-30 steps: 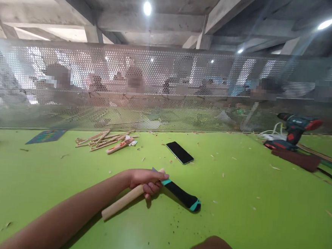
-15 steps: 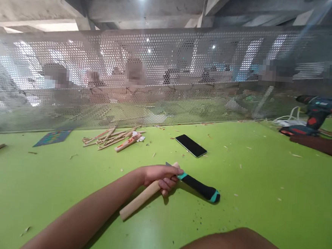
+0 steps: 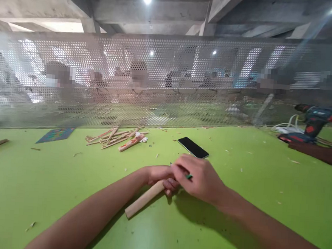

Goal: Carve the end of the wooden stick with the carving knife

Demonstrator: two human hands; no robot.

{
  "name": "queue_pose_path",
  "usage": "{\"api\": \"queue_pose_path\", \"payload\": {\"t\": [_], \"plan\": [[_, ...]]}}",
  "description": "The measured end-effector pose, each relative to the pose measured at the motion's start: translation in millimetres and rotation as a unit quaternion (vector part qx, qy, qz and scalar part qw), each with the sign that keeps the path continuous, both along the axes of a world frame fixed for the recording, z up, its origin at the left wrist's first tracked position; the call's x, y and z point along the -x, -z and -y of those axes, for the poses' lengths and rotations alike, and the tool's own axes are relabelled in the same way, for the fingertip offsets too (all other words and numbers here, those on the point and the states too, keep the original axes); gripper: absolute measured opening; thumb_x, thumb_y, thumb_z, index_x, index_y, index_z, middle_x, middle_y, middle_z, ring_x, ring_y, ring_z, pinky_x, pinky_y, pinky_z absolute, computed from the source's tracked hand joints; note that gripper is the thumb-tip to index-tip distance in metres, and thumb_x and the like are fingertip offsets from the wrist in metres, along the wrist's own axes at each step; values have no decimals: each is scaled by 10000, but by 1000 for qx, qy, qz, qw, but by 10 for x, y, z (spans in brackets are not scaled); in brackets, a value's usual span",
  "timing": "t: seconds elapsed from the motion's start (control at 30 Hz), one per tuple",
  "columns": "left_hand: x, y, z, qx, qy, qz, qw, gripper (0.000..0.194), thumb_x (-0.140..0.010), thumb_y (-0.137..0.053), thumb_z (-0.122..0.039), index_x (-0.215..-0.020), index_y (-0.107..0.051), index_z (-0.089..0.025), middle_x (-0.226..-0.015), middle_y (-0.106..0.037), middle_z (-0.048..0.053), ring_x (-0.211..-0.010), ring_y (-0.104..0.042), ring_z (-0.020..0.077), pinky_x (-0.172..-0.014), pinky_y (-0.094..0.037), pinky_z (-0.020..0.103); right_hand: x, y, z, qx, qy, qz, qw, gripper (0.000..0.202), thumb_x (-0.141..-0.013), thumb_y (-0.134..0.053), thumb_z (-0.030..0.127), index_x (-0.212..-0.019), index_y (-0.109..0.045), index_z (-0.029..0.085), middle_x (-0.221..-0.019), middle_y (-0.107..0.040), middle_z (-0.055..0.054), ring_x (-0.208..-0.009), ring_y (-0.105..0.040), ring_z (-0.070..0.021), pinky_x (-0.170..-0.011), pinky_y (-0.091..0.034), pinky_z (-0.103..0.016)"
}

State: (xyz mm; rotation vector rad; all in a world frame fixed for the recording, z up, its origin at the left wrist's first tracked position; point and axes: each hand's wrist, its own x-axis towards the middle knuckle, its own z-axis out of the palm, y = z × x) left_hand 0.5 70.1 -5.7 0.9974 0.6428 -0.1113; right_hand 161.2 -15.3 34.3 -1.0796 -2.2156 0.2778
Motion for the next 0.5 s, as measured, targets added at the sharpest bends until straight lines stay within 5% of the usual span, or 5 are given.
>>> {"api": "queue_pose_path", "payload": {"t": [0.13, 0.23, 0.5], "plan": [[-17, 55, -28, 24, 9, 14, 1000, 373, -887, -712, -512, -1034, -641, -177, -949, -653, 38, -766, -625, 158, -756, -571, 375, -298, 337, -208, 12, 55, -13, 998, 233, -1025, -450, 386, -967, -555, 187, -908, -560, -61, -755, -544, -194, -664, -433, -324], [-33, 126, -54, 43, 17, 27, 999, 488, -754, -797, -608, -736, -526, -202, -586, -422, -82, -462, -335, 65, -567, -497, 289, -325, 433, -212, 52, 70, -4, 996, 244, -1058, -423, 421, -1017, -532, 207, -953, -557, -51, -749, -565, -185, -659, -445, -309], [-11, 159, -69, 65, 32, 64, 995, 517, -713, -843, -576, -695, -478, -210, -528, -319, -112, -439, -210, 46, -504, -391, 218, -418, 333, -186, 188, 66, 125, 972, 400, -971, -547, 608, -906, -607, 218, -779, -676, -28, -670, -597, -209, -569, -360, -285]]}}
